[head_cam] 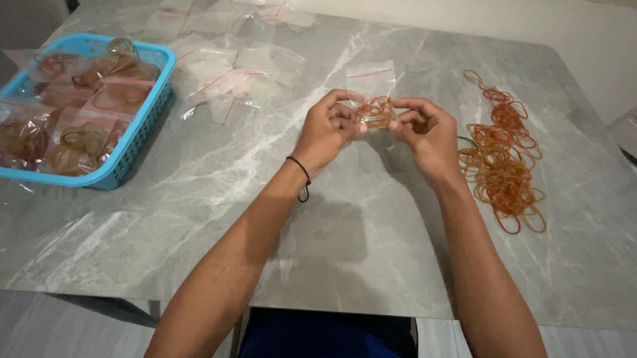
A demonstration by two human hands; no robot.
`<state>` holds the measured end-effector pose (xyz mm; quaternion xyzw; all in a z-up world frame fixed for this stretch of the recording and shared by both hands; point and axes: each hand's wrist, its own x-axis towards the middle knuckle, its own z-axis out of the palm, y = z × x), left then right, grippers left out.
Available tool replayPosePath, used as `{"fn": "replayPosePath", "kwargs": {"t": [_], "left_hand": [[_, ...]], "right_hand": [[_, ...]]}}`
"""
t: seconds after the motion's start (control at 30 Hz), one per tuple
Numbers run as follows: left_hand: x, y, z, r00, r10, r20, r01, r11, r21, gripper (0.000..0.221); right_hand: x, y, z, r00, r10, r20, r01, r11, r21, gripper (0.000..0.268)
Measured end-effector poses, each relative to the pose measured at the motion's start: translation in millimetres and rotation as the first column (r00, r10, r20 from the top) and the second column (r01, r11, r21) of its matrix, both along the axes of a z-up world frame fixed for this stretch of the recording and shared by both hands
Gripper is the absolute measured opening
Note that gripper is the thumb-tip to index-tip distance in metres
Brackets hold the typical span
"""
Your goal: The person picks up rubber bands and places them inside small clear plastic bags before sealing the bags.
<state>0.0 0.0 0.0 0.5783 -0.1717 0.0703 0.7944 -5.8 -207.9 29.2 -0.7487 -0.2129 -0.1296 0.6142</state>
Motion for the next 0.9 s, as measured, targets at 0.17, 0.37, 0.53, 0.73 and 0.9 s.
{"fn": "replayPosePath", "kwargs": {"t": [0.17,0.37,0.53,0.73,0.9], "left_hand": [[-7.5,4.8,5.6,0.998,-0.069,-0.002,0.069,0.998,0.007,0.060],[-16.1,-0.3,-1.1,0.973,-0.228,-0.044,0.232,0.962,0.143,0.067],[-21.8,-9.8,-6.3,0.932,-0.348,-0.101,0.363,0.903,0.229,0.056],[-14.9,-7.7,7.6,0.984,-0.156,-0.089,0.171,0.964,0.204,0.026],[-10.3,-1.8,6.1,0.998,0.027,0.056,-0.041,0.965,0.257,0.010]], "right_hand": [[-19.7,11.3,17.2,1.000,0.011,-0.020,-0.011,1.000,0.014,0.033],[-10.6,8.9,10.0,1.000,-0.013,-0.024,0.011,0.999,-0.048,0.025],[-12.2,5.5,11.2,0.996,-0.092,-0.019,0.090,0.993,-0.077,0.011],[-19.1,12.5,14.7,0.997,-0.071,-0.031,0.068,0.994,-0.081,0.006],[-15.9,16.9,3.4,0.997,-0.048,-0.065,0.042,0.995,-0.095,0.014]]}}
